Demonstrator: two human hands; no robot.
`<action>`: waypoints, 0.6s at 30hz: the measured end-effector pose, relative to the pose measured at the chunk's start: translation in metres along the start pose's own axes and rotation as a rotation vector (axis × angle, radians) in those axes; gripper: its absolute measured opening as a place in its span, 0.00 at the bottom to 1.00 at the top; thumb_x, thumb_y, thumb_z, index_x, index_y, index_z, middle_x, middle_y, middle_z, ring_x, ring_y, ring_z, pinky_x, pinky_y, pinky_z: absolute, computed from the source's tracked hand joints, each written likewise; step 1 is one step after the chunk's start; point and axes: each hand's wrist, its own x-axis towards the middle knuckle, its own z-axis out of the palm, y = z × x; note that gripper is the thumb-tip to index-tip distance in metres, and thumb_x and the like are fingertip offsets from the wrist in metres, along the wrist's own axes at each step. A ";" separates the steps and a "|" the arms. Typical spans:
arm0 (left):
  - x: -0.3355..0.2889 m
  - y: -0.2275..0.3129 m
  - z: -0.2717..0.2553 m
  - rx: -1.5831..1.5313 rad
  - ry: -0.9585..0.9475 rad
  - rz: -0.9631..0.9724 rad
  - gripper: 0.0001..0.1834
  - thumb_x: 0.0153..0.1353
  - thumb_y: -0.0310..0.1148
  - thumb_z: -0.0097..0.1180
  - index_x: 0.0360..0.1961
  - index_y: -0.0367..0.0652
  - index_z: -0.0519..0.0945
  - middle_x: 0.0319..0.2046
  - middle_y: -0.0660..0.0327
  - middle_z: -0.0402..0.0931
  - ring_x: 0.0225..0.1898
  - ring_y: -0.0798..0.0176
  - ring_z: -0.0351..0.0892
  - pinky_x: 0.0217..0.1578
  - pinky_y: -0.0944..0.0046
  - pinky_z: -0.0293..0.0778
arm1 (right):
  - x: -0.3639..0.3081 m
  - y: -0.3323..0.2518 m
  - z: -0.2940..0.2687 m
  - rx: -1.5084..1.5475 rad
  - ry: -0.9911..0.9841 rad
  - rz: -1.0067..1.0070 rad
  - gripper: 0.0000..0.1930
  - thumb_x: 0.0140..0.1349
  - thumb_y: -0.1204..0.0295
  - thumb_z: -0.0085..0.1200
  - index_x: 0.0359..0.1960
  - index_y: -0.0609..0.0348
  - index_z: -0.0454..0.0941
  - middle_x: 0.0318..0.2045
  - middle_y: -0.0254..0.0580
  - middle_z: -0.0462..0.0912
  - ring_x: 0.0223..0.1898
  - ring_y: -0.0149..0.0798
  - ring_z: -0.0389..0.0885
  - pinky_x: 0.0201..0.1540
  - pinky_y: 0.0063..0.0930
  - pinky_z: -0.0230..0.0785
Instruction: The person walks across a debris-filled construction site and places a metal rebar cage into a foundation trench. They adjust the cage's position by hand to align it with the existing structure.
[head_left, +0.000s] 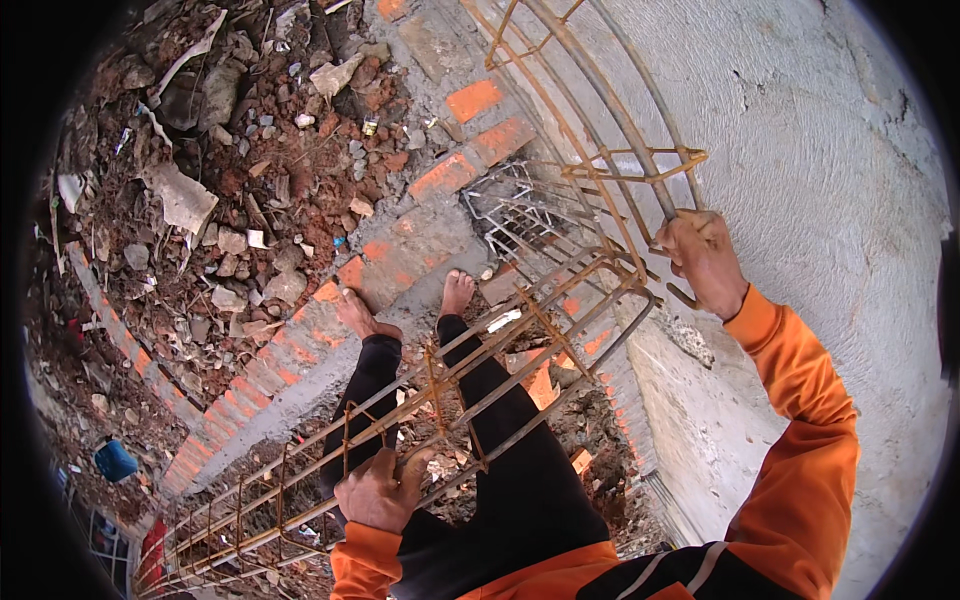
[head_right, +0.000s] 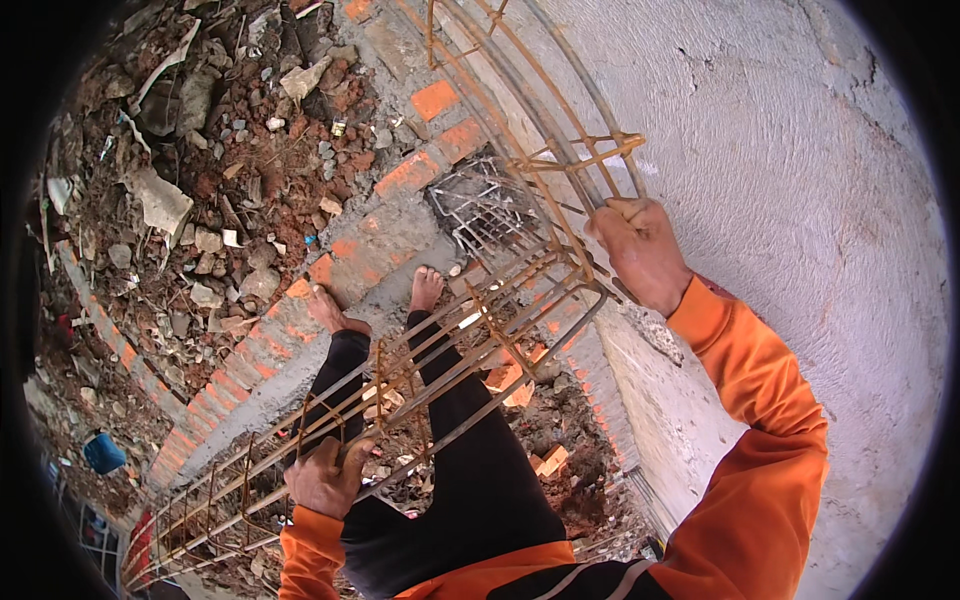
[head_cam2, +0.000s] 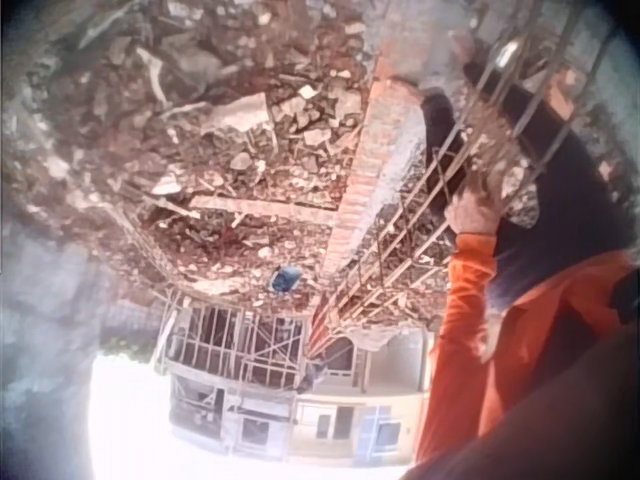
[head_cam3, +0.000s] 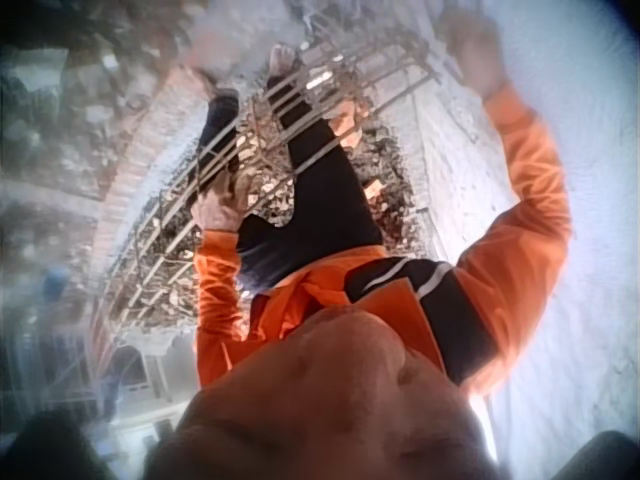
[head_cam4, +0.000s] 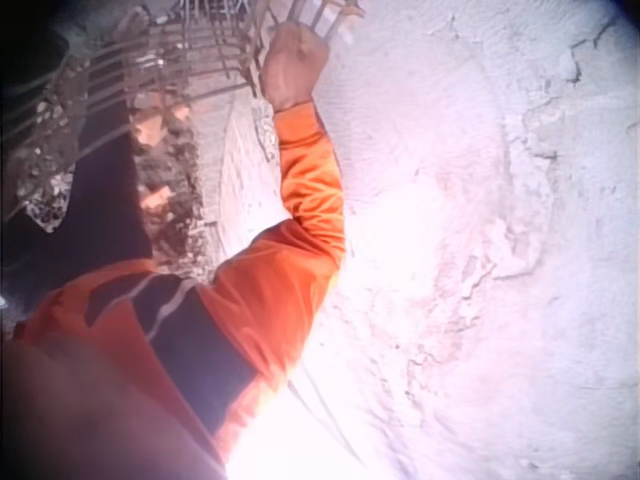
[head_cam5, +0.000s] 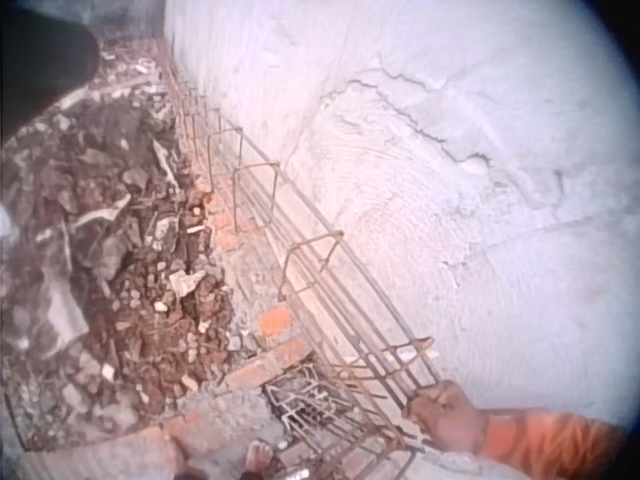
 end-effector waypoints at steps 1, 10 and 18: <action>-0.001 -0.002 -0.001 -0.006 0.001 -0.001 0.25 0.50 0.55 0.62 0.14 0.45 0.71 0.11 0.58 0.72 0.13 0.53 0.73 0.14 0.59 0.66 | -0.002 -0.001 0.002 0.011 0.000 0.012 0.14 0.59 0.71 0.45 0.18 0.66 0.72 0.13 0.28 0.62 0.17 0.23 0.56 0.20 0.23 0.49; -0.014 -0.017 -0.003 0.036 0.031 0.035 0.27 0.52 0.57 0.60 0.13 0.46 0.70 0.11 0.56 0.72 0.13 0.52 0.73 0.14 0.58 0.66 | -0.014 -0.007 0.017 0.045 0.001 0.022 0.15 0.58 0.72 0.45 0.16 0.67 0.68 0.13 0.28 0.59 0.17 0.23 0.56 0.20 0.23 0.49; -0.018 -0.016 -0.006 0.009 0.025 0.029 0.25 0.52 0.56 0.60 0.15 0.45 0.72 0.12 0.57 0.73 0.14 0.53 0.74 0.14 0.58 0.67 | -0.027 -0.026 0.028 0.160 0.022 0.072 0.12 0.56 0.69 0.45 0.15 0.53 0.65 0.13 0.23 0.58 0.15 0.20 0.50 0.17 0.17 0.45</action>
